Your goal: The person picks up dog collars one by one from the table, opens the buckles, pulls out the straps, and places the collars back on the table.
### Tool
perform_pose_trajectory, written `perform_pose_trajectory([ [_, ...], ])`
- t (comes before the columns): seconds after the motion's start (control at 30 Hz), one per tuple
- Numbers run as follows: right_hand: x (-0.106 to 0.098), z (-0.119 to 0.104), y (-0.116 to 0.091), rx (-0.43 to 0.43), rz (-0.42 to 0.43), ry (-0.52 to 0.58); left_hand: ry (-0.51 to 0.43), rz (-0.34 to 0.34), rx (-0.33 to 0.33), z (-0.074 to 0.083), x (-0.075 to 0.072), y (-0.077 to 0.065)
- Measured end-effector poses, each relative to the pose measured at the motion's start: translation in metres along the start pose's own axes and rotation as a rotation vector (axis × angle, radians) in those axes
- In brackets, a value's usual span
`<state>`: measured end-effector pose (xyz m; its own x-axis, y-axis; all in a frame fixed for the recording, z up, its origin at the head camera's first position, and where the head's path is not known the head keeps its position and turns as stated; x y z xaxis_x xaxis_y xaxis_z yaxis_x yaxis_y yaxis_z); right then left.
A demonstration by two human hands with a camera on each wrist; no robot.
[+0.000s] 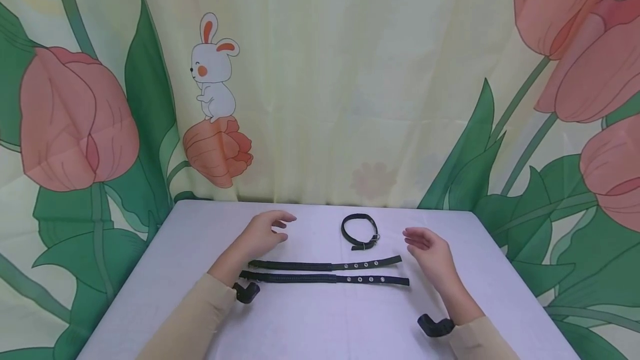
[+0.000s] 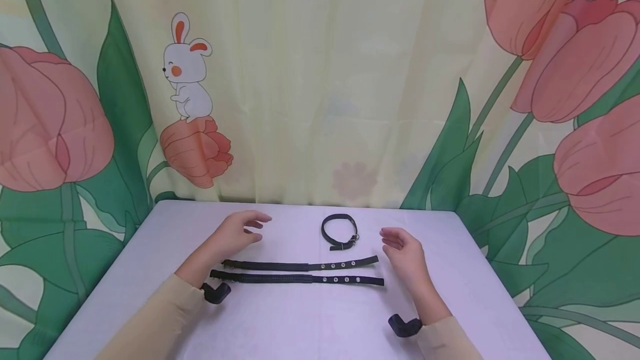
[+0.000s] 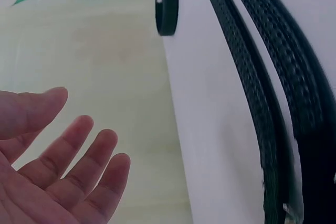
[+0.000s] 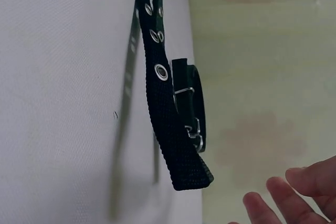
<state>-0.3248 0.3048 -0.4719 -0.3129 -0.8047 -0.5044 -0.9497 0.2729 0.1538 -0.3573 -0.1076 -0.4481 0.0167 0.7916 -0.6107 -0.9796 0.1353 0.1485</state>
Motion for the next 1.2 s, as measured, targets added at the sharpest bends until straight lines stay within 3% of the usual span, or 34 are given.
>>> perform_pose_trajectory([
  [0.43, 0.011, -0.003, 0.007, -0.007, -0.024, -0.040, 0.024, -0.080, 0.057, 0.018, 0.040, 0.012],
  [0.9, 0.030, -0.015, 0.018, -0.059, -0.061, -0.056, 0.042, -0.150, 0.060, 0.025, 0.068, 0.022],
  [1.2, 0.043, -0.017, 0.023, -0.043, -0.081, -0.091, 0.052, -0.168, 0.079, 0.027, 0.080, 0.032],
])
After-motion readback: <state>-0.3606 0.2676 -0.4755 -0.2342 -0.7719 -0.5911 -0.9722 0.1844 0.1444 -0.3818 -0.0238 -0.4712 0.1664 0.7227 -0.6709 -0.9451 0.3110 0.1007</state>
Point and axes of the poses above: each hand's wrist, its own y-axis towards the middle knuckle, its own x-axis out of the palm, z = x × y, the point moved 6 cm from there along y, towards the middle knuckle, and after that the axes turned 7 degrees about z, right-handed, at the moved point
